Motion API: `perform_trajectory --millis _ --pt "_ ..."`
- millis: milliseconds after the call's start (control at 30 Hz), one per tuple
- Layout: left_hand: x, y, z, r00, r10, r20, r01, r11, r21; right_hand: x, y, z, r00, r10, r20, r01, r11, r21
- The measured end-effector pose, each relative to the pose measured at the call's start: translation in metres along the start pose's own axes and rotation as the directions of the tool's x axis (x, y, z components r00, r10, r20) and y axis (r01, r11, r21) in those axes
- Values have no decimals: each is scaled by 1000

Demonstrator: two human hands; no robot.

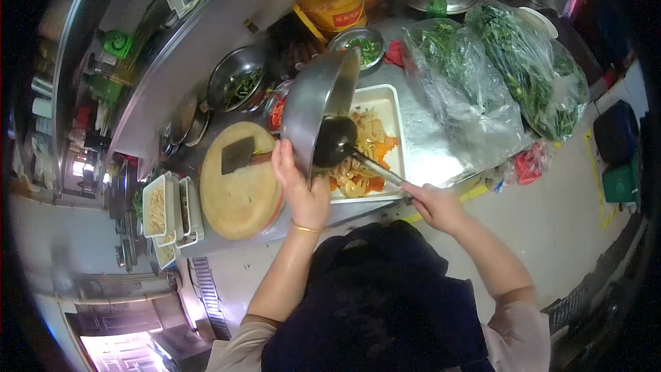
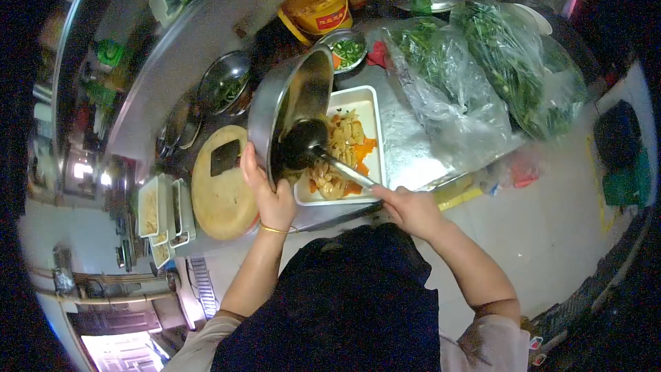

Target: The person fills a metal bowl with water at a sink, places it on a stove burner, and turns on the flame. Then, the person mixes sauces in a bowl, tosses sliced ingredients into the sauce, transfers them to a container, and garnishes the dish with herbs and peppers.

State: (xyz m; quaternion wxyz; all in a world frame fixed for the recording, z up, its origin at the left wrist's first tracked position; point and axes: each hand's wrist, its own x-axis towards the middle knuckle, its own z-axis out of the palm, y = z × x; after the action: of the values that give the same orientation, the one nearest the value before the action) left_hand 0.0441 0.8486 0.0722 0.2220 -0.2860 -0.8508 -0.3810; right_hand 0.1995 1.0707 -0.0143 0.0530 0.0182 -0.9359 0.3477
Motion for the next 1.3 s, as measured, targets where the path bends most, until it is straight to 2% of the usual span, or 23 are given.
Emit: perform_trajectory --millis 100,300,400,500,600,700,800,900,1000,1033,1100,1133,1167,1200,1233,1300 --pt "-2 0 -9 1000 9 4 -9 1000 12 -9 23 -5 996 24 -86 -28 998 -53" --pt "-6 14 -10 995 97 -18 -98 995 -29 3 -11 -3 940 2 -341 40 992 118" --pt "9 17 -16 988 135 -72 -139 989 -54 -15 1 9 989 52 -139 -47 998 42" --pt "18 1 -17 980 179 -88 -182 983 -29 -36 4 -1 978 97 -185 -87 994 65" --pt "15 4 -10 984 158 -86 -161 987 -24 -35 -14 -12 954 84 -288 -62 995 83" --pt "11 2 -7 978 206 -22 -207 977 -59 -23 -37 -20 980 64 -190 -62 998 18" --pt "14 -10 -9 971 224 -84 -233 964 -129 -45 -3 3 980 82 -183 -95 993 -62" --pt "14 -26 -15 979 162 -124 -177 977 -120 -68 -5 -16 972 189 -141 -207 970 -127" --pt "8 -33 -17 995 -30 -94 8 974 -225 -56 -25 -22 952 159 -262 -183 981 -70" --pt "5 -33 -18 994 -78 -74 58 969 -238 -46 -37 -29 957 214 -195 -230 971 -62" --pt "1 -36 -15 959 -279 -56 199 799 -568 -22 -63 -39 950 306 -57 -309 949 -61" --pt "0 -43 -15 933 -359 -26 236 665 -709 -18 -58 -36 966 254 -49 -258 955 -146" --pt "-8 -58 -15 877 -481 17 325 566 -758 -22 -45 -29 978 204 -44 -209 951 -228" --pt "-11 -64 -21 767 -641 31 431 479 -765 -23 -43 -26 986 159 -41 -164 937 -308" --pt "-15 -71 -27 628 -776 52 516 366 -775 -25 -45 -26 992 53 -110 -79 966 -247" --pt "-29 -91 -45 410 -901 141 568 131 -812 -18 -60 -26 968 239 -72 -242 969 -39"
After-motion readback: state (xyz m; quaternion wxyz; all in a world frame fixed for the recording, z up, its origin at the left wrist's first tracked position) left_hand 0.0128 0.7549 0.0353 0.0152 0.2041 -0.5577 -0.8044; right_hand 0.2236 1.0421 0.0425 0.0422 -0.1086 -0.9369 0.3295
